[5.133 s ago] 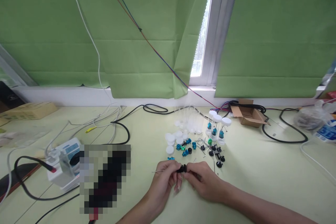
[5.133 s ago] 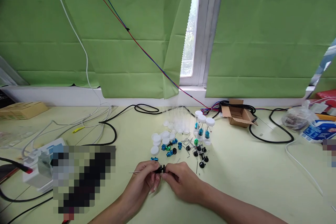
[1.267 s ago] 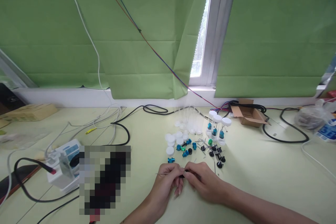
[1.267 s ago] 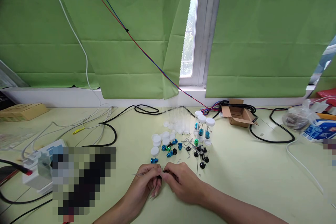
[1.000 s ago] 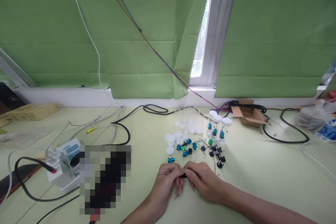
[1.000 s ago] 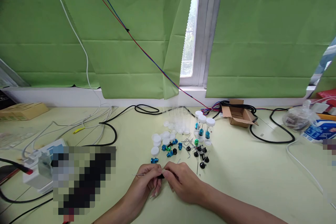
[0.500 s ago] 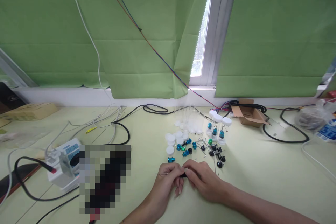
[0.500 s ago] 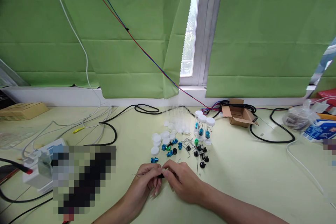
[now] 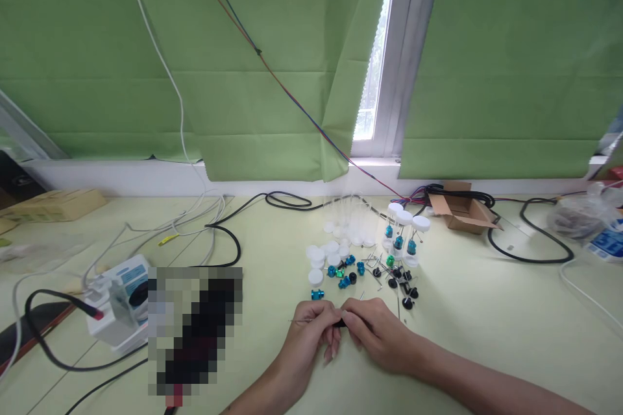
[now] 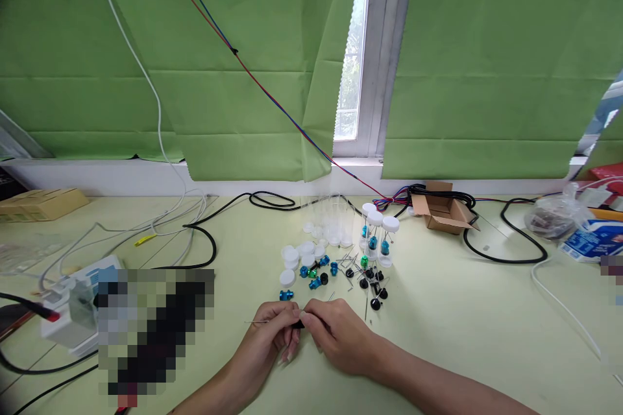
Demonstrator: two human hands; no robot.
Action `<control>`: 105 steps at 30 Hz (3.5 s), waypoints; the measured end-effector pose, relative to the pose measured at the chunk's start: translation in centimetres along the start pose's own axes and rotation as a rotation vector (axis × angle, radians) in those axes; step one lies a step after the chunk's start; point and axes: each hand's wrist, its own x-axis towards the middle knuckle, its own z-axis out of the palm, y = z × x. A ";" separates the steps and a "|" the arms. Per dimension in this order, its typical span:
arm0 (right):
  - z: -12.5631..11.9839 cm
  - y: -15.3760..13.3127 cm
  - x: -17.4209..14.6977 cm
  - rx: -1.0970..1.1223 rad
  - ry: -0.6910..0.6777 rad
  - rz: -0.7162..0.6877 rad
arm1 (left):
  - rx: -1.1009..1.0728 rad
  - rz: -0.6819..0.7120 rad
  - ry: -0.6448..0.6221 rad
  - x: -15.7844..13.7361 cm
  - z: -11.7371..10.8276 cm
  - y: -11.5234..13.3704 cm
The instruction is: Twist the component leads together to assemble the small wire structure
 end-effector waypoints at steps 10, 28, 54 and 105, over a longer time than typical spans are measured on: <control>0.1 0.1 0.0 -0.004 0.004 -0.004 | 0.001 -0.003 -0.005 0.1 -0.1 -0.1; 0.2 0.2 0.0 -0.012 -0.001 -0.005 | -0.005 0.007 -0.016 0.1 -0.2 -0.3; 0.2 0.3 0.1 0.007 -0.007 -0.013 | -0.004 -0.008 -0.018 0.1 -0.1 -0.1; 0.1 0.2 0.0 -0.038 -0.007 0.004 | 0.025 -0.055 0.006 0.1 0.1 0.2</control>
